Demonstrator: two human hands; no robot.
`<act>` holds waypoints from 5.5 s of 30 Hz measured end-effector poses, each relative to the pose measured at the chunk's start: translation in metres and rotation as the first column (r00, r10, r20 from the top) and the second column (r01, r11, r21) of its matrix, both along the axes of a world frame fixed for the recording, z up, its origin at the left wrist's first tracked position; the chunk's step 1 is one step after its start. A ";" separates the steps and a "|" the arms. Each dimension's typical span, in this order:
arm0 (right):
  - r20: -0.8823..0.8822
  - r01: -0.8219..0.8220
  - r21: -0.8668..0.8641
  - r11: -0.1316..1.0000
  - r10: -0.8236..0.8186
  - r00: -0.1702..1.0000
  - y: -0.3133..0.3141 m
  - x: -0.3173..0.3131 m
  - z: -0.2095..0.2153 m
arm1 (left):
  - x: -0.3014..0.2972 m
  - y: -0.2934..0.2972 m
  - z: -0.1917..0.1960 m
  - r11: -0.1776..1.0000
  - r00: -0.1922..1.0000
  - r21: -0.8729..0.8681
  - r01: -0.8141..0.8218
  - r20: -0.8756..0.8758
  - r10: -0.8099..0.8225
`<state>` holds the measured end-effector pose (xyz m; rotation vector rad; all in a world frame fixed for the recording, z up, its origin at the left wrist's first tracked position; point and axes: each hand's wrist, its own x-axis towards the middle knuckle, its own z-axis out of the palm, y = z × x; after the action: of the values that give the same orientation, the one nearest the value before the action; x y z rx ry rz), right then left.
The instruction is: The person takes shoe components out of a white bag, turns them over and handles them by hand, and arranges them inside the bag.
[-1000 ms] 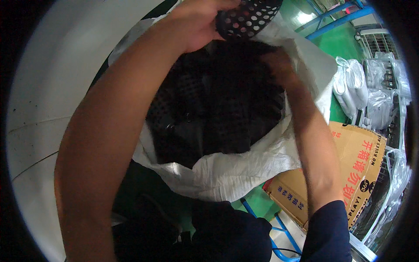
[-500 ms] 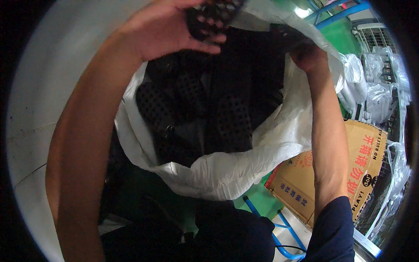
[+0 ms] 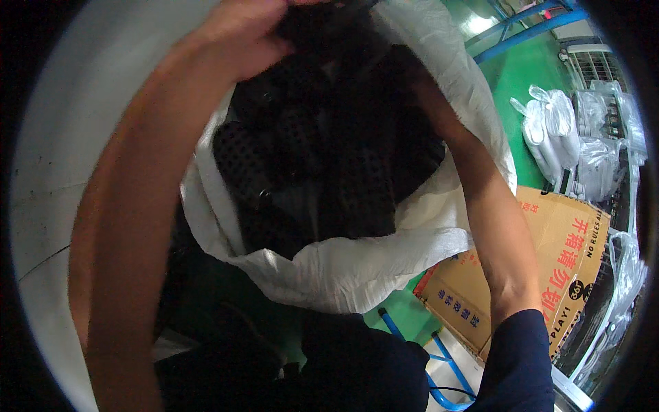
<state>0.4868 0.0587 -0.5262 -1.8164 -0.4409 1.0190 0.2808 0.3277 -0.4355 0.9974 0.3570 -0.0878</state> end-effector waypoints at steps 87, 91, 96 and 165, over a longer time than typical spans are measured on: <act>0.129 -0.059 -0.074 0.996 0.068 0.989 -0.036 -0.167 0.180 | -0.137 -0.058 0.046 0.956 0.970 0.163 -0.244 0.056 0.238; -0.056 0.054 0.254 0.966 -0.041 0.998 -0.022 -0.188 0.193 | -0.121 -0.068 0.065 0.965 0.991 -0.251 -0.077 0.089 0.103; 0.127 0.049 0.363 0.930 -0.102 0.987 -0.008 -0.212 0.182 | -0.108 -0.076 0.054 0.972 0.983 -0.146 -0.183 -0.031 0.181; 0.898 -0.326 -0.107 0.939 0.232 0.373 0.029 -0.267 0.057 | -0.160 -0.024 -0.015 -0.014 0.826 0.827 0.563 -0.561 0.053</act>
<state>0.2201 0.0873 -0.4694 -2.1293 -1.4926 0.0589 0.1210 0.3039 -0.4508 2.5999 0.6822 -0.5112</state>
